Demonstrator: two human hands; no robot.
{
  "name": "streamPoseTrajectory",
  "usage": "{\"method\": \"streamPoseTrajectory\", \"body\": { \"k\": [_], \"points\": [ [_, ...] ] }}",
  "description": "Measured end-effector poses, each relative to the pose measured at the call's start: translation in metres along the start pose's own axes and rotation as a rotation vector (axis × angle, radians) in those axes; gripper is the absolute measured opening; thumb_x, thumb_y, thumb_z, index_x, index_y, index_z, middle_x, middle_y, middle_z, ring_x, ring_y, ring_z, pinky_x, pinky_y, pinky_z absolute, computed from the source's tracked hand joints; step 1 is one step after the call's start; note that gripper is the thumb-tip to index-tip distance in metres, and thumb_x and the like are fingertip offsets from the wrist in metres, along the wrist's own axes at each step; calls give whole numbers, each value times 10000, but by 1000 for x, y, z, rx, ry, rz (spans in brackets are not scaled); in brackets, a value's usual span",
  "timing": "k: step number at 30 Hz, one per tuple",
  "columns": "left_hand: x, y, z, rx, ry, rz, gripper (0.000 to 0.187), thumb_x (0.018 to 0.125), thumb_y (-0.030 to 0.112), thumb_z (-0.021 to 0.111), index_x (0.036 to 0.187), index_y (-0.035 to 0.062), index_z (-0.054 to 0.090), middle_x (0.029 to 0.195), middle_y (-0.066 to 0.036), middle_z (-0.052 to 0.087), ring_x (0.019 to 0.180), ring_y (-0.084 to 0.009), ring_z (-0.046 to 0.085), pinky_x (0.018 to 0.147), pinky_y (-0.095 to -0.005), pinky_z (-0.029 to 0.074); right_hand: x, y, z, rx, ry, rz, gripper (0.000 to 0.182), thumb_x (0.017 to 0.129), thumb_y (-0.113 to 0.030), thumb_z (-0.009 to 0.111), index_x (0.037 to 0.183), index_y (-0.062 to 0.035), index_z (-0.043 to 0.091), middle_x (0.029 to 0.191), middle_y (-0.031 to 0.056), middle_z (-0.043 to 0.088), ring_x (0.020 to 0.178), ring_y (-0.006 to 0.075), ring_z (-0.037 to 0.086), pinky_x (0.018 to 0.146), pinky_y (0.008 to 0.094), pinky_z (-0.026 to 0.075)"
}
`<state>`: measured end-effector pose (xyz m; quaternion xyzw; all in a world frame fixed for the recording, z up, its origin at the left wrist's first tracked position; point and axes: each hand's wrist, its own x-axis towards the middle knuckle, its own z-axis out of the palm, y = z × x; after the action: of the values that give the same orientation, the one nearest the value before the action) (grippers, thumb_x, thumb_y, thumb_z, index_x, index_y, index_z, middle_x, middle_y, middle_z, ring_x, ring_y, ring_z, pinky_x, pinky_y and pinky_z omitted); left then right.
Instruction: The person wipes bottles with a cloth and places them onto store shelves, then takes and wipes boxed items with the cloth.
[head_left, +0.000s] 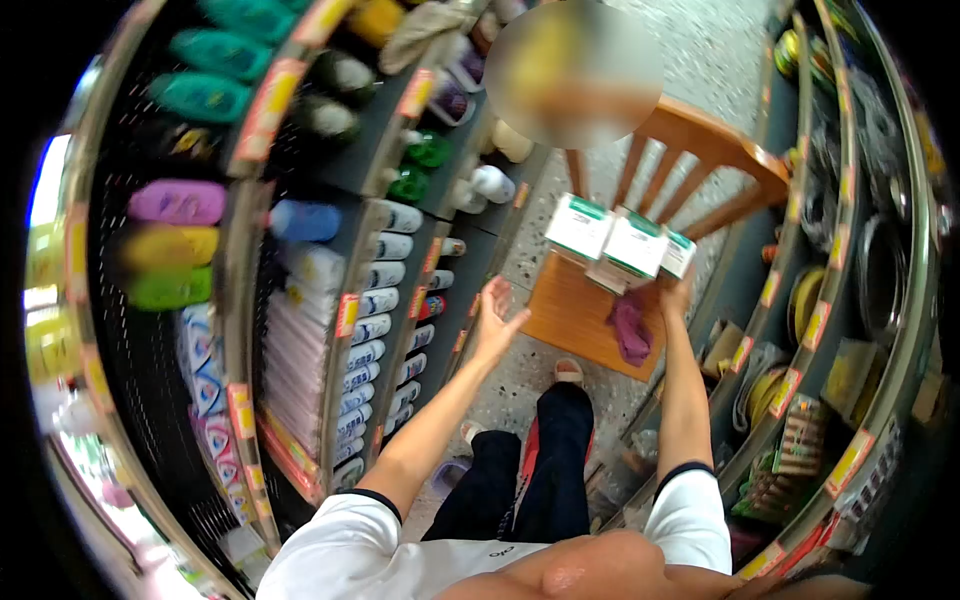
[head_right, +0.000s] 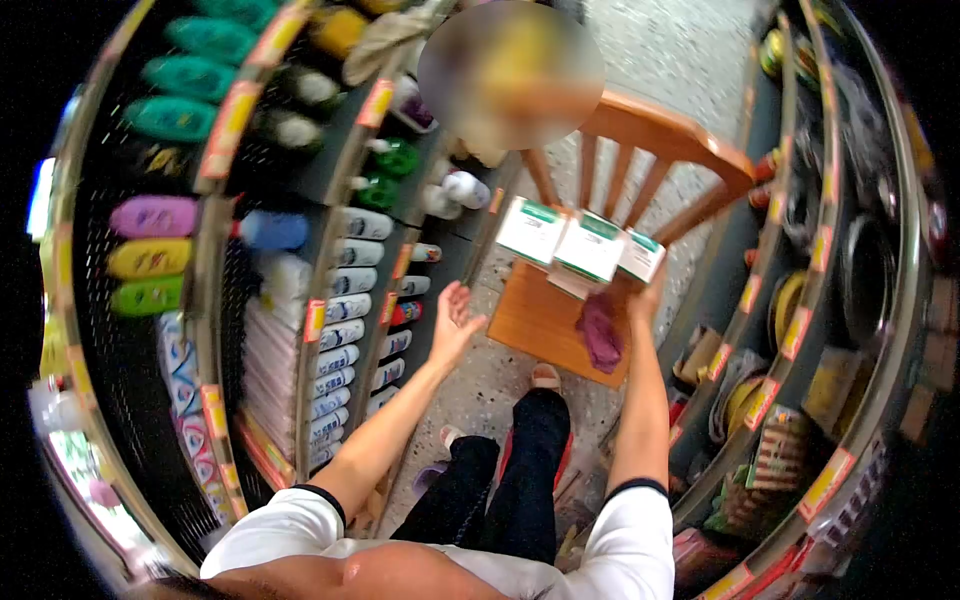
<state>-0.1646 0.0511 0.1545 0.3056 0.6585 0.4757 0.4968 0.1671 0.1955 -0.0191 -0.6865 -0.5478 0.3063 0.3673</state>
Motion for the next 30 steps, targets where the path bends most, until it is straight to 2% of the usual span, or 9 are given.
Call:
{"method": "streamPoseTrajectory", "body": {
  "k": [6, 9, 11, 15, 21, 24, 26, 28, 30],
  "points": [
    [-109, 18, -63, -57, 107, 92, 682, 839, 67, 712, 1423, 71, 361, 1404, -76, 447, 1336, -215, 412, 1113, -404, 329, -151, -35, -7, -190, -51, 4, 640, 895, -158, 641, 1427, 59, 362, 1430, 255, 442, 1316, 373, 436, 1109, 414, 317],
    [-178, 57, -107, -13, 124, 183, 587, 868, 88, 685, 1391, 83, 417, 1393, -64, 468, 1317, -206, 441, 1089, -399, 363, -242, -155, -6, 196, -355, -48, 594, 909, 14, 552, 1451, 47, 312, 1448, 228, 403, 1314, 326, 428, 1056, 378, 375],
    [-233, 98, -144, -13, 162, 180, 528, 886, 77, 670, 1367, 70, 452, 1356, -53, 495, 1295, -181, 455, 1092, -385, 373, -299, -265, -5, 357, -547, 27, 536, 918, 27, 519, 1429, 5, 358, 1356, 176, 487, 1122, 264, 544, 979, 363, 432],
    [-349, 160, -220, -75, 277, 341, 466, 905, 107, 659, 1338, 47, 494, 1354, -79, 505, 1275, -189, 476, 1069, -367, 392, -401, -457, -4, 592, -832, -245, 466, 927, 7, 538, 1378, -4, 418, 1228, 141, 559, 1043, 228, 582, 888, 346, 466],
    [-562, 255, -331, 74, 608, 589, 367, 896, 74, 647, 1249, 16, 563, 1247, -107, 574, 1205, -218, 538, 1028, -368, 431, -518, -684, -12, 901, -1065, -1107, 318, 873, 44, 592, 1187, 12, 551, 1075, 142, 627, 879, 221, 609, 770, 316, 492],
    [-666, 281, -394, 403, 908, 787, 317, 856, 74, 668, 1163, 33, 604, 1168, -92, 614, 1102, -220, 589, 949, -358, 457, -584, -797, -34, 937, -1135, -1628, 328, 833, 80, 579, 1153, 11, 568, 1024, 147, 618, 898, 239, 598, 829, 341, 469],
    [-729, 280, -436, 537, 1116, 794, 308, 835, 70, 678, 1132, 18, 612, 1155, -106, 616, 1115, -244, 583, 972, -368, 446, -638, -849, -40, 889, -1202, -1682, 369, 805, 84, 583, 1164, -2, 570, 1039, 148, 617, 900, 245, 596, 801, 343, 479],
    [-775, 277, -467, 133, 1210, 783, 324, 871, 58, 650, 1185, 14, 579, 1206, -73, 579, 1169, -179, 542, 1007, -345, 428, -691, -891, -35, 825, -1269, -1760, 415, 804, 73, 610, 1209, -4, 569, 1164, 186, 587, 956, 292, 608, 750, 339, 513],
    [-818, 279, -515, 317, 1356, 718, 379, 879, 88, 667, 1236, 29, 553, 1232, -62, 568, 1202, -161, 523, 1023, -347, 420, -735, -922, -33, 764, -1293, -1828, 414, 816, 54, 611, 1220, -27, 568, 1195, 152, 576, 1000, 268, 609, 769, 337, 517]
  ]
}}
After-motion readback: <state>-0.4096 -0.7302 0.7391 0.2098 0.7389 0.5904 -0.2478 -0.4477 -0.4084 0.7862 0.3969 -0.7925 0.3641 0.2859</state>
